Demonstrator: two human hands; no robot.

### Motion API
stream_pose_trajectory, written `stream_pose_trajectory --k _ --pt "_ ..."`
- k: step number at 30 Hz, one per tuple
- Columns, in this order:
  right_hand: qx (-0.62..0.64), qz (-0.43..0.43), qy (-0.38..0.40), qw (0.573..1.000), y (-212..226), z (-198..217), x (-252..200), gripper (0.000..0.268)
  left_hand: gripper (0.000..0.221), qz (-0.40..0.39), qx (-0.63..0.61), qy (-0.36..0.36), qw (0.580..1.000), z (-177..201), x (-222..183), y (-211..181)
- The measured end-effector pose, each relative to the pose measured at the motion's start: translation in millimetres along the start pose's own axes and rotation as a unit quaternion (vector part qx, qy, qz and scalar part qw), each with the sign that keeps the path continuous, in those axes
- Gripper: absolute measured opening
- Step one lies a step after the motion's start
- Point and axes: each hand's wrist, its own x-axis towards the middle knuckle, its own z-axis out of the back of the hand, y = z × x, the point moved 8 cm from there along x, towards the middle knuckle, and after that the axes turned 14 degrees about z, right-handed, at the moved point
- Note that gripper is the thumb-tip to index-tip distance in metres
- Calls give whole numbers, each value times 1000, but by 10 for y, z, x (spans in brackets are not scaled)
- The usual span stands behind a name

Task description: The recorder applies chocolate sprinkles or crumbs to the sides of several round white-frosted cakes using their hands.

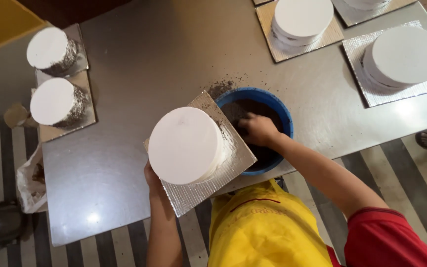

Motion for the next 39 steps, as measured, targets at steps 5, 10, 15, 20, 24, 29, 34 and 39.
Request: stream_pose_trajectory --k 5,10,15,20,24,29,34,39 --pt "545 -181 -192 796 -299 343 -117 29 45 9 -18 81 997 -664 -343 -443" --pt "799 -207 -259 502 249 845 -189 26 46 56 -30 121 991 -1050 -475 -492" --pt "704 -49 -346 618 583 1052 -288 44 48 40 -22 81 996 -1338 -591 -448" --pt "668 17 -407 623 589 724 -391 68 52 -8 -55 10 998 -1508 -854 11" --pt "602 -37 -418 679 85 697 -227 72 53 -63 -154 96 981 -1838 -1069 239" --pt "356 -94 -268 890 -217 1154 -244 45 51 -24 -120 85 989 -1514 -496 19" --pt "188 17 -269 944 -279 1331 -27 52 53 39 -3 75 996 -1380 92 -478" --pt "192 14 -148 970 -352 1053 83 48 52 41 46 155 986 -1831 -121 -789"
